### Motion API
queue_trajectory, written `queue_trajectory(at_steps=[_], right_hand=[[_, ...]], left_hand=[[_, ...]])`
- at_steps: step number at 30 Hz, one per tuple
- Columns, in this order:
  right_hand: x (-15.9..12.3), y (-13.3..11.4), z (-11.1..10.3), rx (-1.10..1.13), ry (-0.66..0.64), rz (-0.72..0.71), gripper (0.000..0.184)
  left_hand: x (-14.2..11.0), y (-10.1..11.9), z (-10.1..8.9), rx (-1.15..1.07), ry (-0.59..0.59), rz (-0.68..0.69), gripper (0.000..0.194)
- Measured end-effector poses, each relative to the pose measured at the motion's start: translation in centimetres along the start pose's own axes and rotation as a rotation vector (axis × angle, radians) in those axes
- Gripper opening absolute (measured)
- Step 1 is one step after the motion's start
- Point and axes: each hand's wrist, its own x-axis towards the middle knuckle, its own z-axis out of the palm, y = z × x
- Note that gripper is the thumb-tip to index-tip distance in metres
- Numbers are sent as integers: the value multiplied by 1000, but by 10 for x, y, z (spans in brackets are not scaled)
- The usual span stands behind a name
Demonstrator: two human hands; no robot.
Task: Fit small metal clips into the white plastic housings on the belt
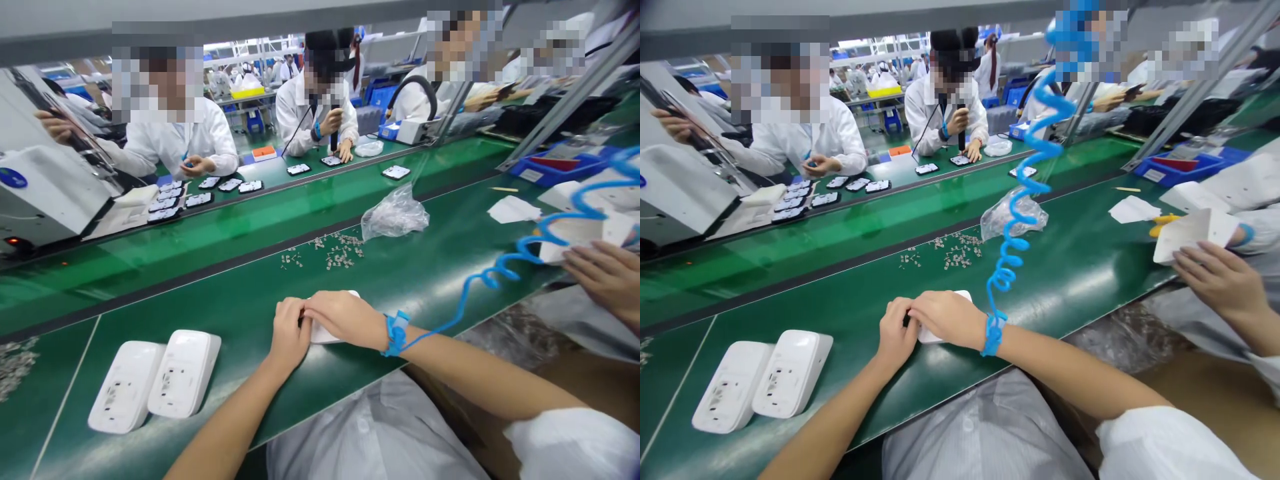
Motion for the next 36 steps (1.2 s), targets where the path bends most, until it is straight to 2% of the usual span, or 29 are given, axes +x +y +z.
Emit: queue_trajectory(at_steps=[5, 10, 16, 19, 23, 29, 36], right_hand=[[-5, 8, -10, 44, 73, 59, 18], [-7, 13, -12, 83, 36, 55, 17], [-17, 18, -19, -25, 6, 19, 17], [-24, 23, -21, -19, -23, 54, 15], [-29, 25, -17, -27, -49, 97, 14], [-20, 25, -5, -141, -39, 110, 16], [-13, 25, -1, -214, -66, 98, 14]], left_hand=[[2, 0, 0, -15, 41, 91, 14], [2, 1, 2, -21, 35, 164, 11], [6, 5, -2, 92, -96, 29, 17], [11, 0, -2, 137, -239, -103, 16], [18, -4, 0, 92, -405, -259, 16], [21, -1, -2, 139, -492, -220, 21], [23, 5, -4, 132, -524, -217, 26]])
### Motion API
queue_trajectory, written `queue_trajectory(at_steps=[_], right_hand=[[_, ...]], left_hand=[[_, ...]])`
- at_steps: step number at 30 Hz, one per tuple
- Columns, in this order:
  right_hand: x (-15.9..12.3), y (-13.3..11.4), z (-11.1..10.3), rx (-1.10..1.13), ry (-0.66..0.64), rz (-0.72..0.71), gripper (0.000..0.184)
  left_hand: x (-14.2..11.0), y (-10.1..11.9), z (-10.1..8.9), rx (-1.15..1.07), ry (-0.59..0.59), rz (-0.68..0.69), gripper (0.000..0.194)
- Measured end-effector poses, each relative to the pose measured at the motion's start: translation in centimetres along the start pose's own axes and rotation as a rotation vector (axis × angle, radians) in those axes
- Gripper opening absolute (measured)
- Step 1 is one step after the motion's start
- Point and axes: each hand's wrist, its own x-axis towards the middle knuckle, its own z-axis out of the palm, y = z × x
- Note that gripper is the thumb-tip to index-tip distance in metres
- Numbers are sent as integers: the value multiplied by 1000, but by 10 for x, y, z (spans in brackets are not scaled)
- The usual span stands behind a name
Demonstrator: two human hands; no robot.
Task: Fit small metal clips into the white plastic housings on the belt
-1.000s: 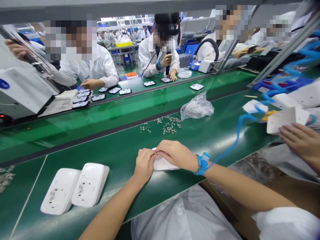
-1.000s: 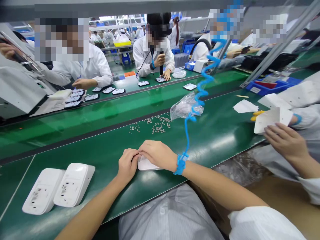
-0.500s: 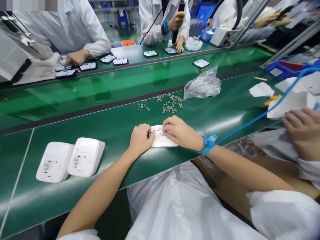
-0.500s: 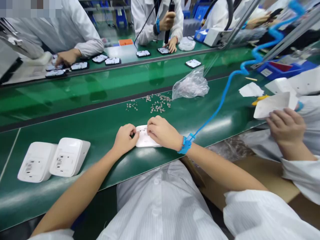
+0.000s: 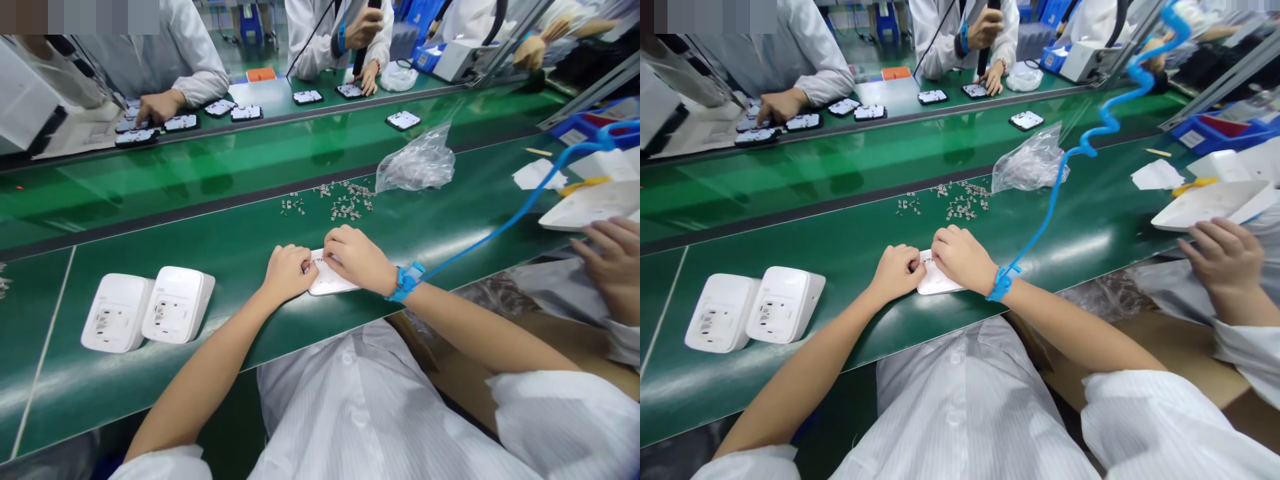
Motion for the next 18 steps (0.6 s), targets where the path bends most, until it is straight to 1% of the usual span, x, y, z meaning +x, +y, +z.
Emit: queue_trajectory(at_steps=[6, 10, 18], right_hand=[[-2, 4, 4, 143, -3, 21, 9], [-7, 3, 5, 200, 49, 41, 11], [-11, 3, 6, 193, 92, -5, 14]], left_hand=[[6, 1, -1, -26, -36, -82, 40], [9, 0, -2, -49, -69, -86, 39], [8, -3, -2, -85, -84, -83, 42]])
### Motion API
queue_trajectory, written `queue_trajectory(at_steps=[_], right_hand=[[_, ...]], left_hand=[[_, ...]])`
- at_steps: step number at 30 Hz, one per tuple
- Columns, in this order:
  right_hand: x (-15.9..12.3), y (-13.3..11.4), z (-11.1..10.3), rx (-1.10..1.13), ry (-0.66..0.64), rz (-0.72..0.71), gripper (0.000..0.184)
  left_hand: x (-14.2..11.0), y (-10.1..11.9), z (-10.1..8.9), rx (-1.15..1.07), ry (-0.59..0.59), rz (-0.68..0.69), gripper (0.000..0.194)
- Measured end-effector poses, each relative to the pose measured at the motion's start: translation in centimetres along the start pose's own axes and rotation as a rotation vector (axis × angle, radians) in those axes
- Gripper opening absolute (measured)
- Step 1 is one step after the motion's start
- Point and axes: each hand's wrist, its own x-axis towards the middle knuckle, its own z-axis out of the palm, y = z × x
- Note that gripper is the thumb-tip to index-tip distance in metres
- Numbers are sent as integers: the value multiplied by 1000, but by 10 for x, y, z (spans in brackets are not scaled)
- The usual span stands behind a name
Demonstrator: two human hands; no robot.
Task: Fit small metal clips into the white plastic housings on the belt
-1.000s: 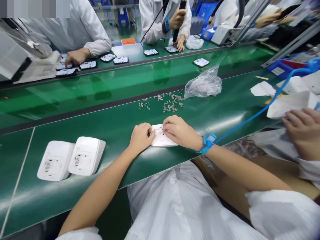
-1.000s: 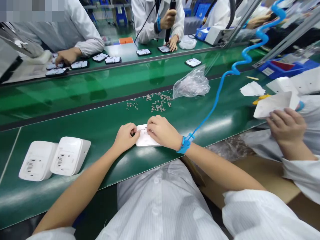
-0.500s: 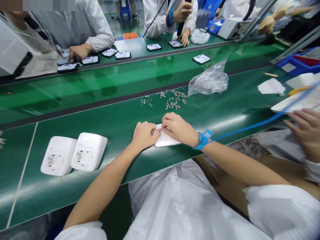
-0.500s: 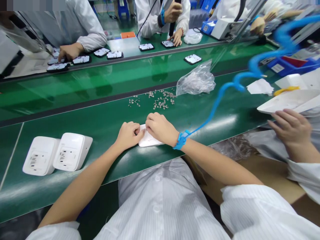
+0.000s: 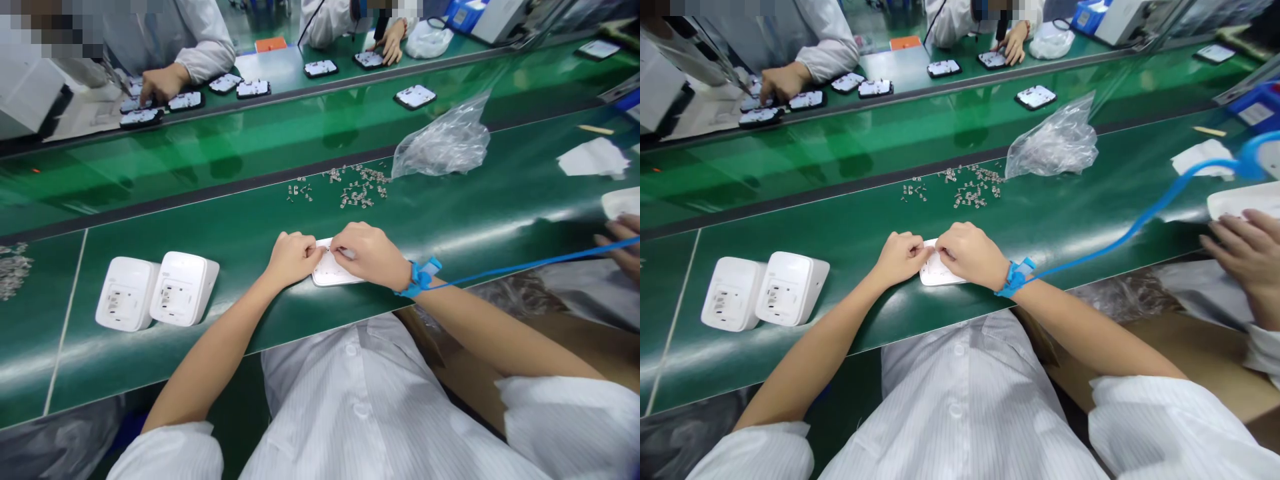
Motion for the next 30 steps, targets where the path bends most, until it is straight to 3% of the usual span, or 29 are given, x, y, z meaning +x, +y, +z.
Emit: queue_trajectory(at_steps=[6, 11, 13, 17, 19, 25, 30], right_hand=[[1, 0, -2, 3, 7, -9, 15], [1, -2, -2, -84, -87, -93, 17], [-1, -4, -2, -48, -33, -88, 18], [-2, -7, -2, 87, 242, -16, 13], [-1, -9, -2, 82, 297, -9, 11], [3, -4, -5, 176, 243, 35, 14], [4, 4, -8, 458, 230, 161, 15]], left_hand=[[1, -1, 0, -41, -1, -2, 41], [0, 2, 1, -19, -2, -22, 38], [-1, 3, 1, -12, 8, -24, 37], [-2, 5, 2, 3, 34, -1, 34], [-3, 7, 2, 31, 43, -3, 33], [-3, 11, 2, 111, 24, -44, 31], [-3, 16, 0, 156, 10, -72, 30]])
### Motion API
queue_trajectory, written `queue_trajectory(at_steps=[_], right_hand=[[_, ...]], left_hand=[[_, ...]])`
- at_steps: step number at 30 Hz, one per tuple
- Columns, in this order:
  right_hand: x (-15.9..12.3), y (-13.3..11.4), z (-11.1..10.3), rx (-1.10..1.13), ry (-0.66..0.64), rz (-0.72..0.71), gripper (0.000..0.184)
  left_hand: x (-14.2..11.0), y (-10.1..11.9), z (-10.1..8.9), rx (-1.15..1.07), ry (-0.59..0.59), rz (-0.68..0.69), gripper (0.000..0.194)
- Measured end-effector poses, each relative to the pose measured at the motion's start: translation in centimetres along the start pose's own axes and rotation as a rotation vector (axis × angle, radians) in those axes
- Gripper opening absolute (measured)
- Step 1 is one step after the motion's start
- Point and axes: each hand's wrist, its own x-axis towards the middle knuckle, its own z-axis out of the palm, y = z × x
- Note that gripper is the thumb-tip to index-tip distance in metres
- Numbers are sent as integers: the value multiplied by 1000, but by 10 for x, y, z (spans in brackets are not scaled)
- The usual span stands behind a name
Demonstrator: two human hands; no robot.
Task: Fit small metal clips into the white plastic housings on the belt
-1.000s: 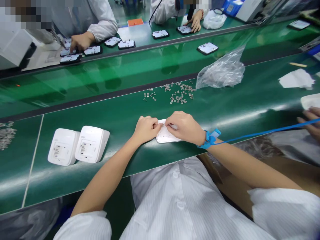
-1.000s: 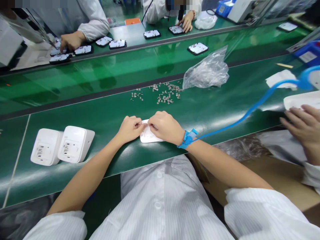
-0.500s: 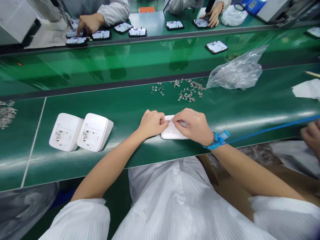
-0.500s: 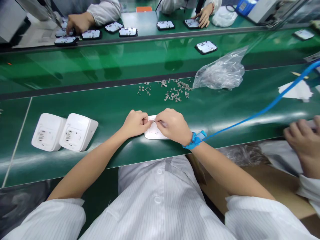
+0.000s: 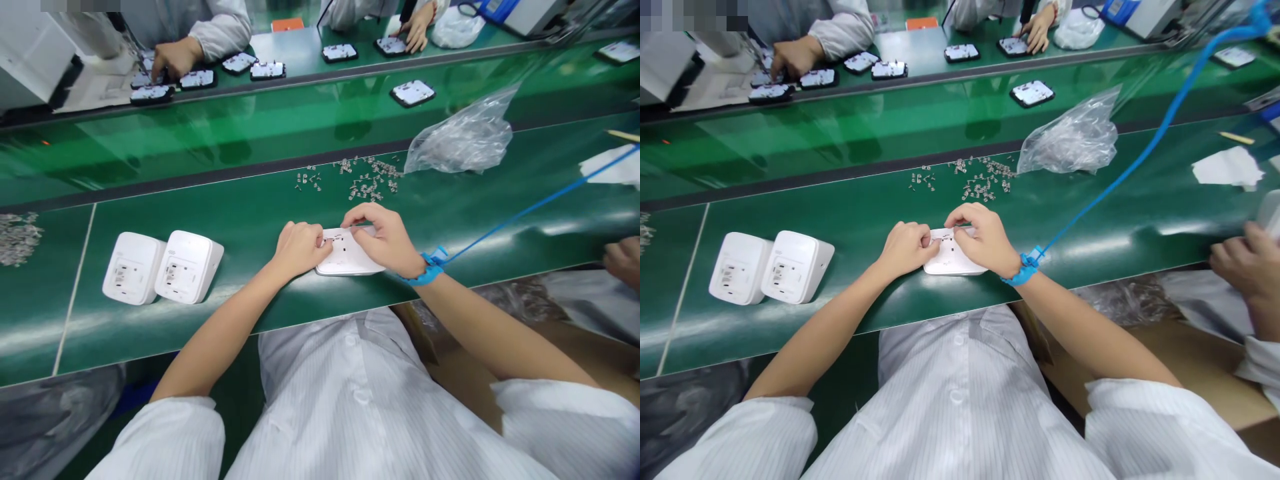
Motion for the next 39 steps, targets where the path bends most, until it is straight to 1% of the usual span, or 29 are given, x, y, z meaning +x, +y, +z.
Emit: queue_trajectory(at_steps=[2, 4, 5, 7, 8, 9, 11, 12, 14, 16, 18, 19, 22, 23, 24, 26, 27, 29, 34, 36, 39], right_hand=[[2, 3, -3, 237, 86, 81, 9], [3, 8, -7, 486, 239, 156, 6], [2, 12, -9, 570, 324, 176, 7], [-1, 24, -11, 620, 474, 193, 9], [-4, 32, -12, 597, 522, 208, 10], [-7, 40, -11, 554, 544, 233, 10], [-13, 56, -7, 459, 524, 284, 9], [-16, 61, -4, 411, 496, 298, 9], [-21, 67, 0, 301, 390, 305, 9], [-24, 65, 1, 163, 263, 301, 11], [-25, 61, 1, 26, 148, 290, 14], [-26, 59, 0, -23, 119, 279, 15], [-28, 56, -3, -87, 95, 259, 15], [-29, 56, -4, -92, 94, 258, 15], [-29, 56, -4, -95, 92, 260, 15], [-29, 55, -5, -96, 85, 270, 16], [-29, 54, -6, -95, 80, 275, 16], [-28, 53, -6, -100, 69, 289, 18], [-26, 51, -6, -125, 48, 309, 22], [-26, 52, -5, -135, 51, 300, 22], [-25, 54, -5, -117, 42, 298, 23]], left_hand=[[-6, 3, -3, 18, -13, -10, 29], [-20, 6, -7, 50, -21, -33, 28], [-31, 6, -7, 74, -19, -56, 29], [-61, 5, -7, 124, 5, -146, 31], [-78, 4, -7, 149, 34, -213, 32], [-96, 2, -6, 177, 76, -291, 32], [-132, -3, -7, 251, 191, -432, 31], [-148, -6, -8, 292, 251, -477, 31], [-171, -12, -13, 341, 357, -498, 31], [-183, -18, -21, 327, 451, -469, 30], [-187, -26, -29, 312, 518, -475, 22], [-186, -30, -32, 315, 535, -502, 23], [-182, -45, -36, 284, 520, -628, 59], [-180, -49, -36, 245, 513, -656, 64], [-180, -54, -36, 202, 510, -670, 63], [-180, -60, -34, 142, 532, -681, 51], [-181, -61, -33, 128, 550, -690, 45], [-182, -61, -31, 113, 574, -732, 39], [-180, -59, -29, 112, 635, -858, 35], [-179, -61, -29, 123, 662, -894, 34], [-176, -69, -31, 121, 670, -952, 34]])
